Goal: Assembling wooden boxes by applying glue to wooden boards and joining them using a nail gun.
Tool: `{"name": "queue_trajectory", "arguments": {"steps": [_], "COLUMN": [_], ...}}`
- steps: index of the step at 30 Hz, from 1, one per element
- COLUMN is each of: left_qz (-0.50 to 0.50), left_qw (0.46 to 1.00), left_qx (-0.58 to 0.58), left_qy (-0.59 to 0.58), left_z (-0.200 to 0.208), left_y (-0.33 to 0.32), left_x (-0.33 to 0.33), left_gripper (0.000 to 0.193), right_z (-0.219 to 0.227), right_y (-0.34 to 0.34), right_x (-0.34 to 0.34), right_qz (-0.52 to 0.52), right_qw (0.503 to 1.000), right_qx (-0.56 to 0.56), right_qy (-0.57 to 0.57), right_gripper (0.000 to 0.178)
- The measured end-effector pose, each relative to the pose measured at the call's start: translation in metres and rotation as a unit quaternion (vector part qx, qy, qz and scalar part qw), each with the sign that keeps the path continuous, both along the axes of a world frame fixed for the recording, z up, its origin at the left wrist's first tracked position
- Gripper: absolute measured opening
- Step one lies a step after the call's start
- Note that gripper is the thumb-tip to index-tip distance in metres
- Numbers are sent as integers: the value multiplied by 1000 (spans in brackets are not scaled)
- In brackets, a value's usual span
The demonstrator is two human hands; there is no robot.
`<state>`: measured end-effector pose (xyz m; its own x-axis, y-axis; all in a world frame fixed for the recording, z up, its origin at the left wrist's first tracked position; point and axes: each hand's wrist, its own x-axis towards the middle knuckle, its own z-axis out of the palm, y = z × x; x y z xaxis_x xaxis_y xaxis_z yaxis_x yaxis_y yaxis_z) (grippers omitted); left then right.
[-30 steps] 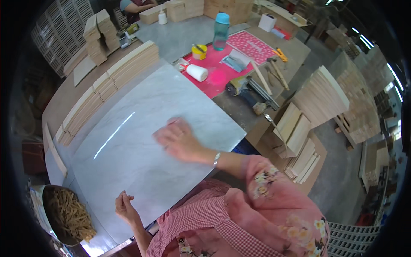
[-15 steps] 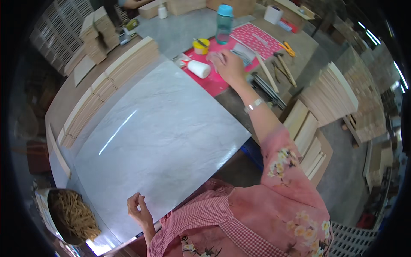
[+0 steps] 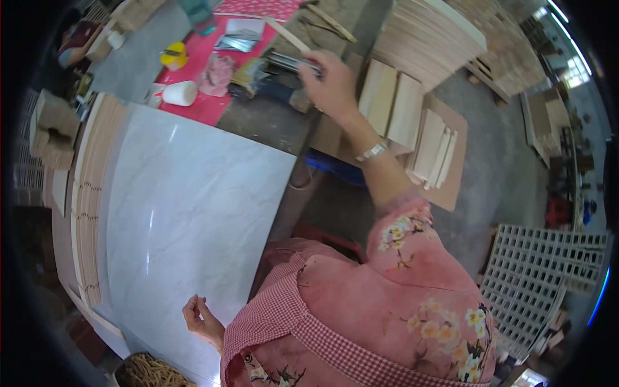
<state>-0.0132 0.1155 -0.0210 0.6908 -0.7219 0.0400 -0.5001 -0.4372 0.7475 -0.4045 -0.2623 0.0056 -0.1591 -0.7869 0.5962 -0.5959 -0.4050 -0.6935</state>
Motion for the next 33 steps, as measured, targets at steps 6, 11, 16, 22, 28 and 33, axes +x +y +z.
{"name": "queue_trajectory", "arguments": {"steps": [6,11,16,22,28,33], "left_qz": [-167,-273,-204,-95,-9,44], "left_qw": [984,956,971,988,989,987], "left_qx": [-13,-60,-65,-35,-26,-12], "left_qy": [-65,-91,-106,-118,-143,-156], "left_z": [17,21,16,13,4,6], "left_y": [-40,-65,-35,5,48,72], "left_x": [-28,-69,-77,-68,-50,-17], "left_gripper": [13,22,25,26,28,30], "right_z": [-99,-118,-47,-17,3,53], "right_y": [137,203,132,89,81,28], "right_x": [-153,-174,-88,37,152,259], "right_qz": [-254,-293,-153,149,411,507], "right_qw": [951,938,966,965,905,848], "right_qx": [175,171,108,143,111,-11], "right_qy": [-17,-71,-178,-160,-21,153], "right_gripper": [19,20,21,23,30,42]}}
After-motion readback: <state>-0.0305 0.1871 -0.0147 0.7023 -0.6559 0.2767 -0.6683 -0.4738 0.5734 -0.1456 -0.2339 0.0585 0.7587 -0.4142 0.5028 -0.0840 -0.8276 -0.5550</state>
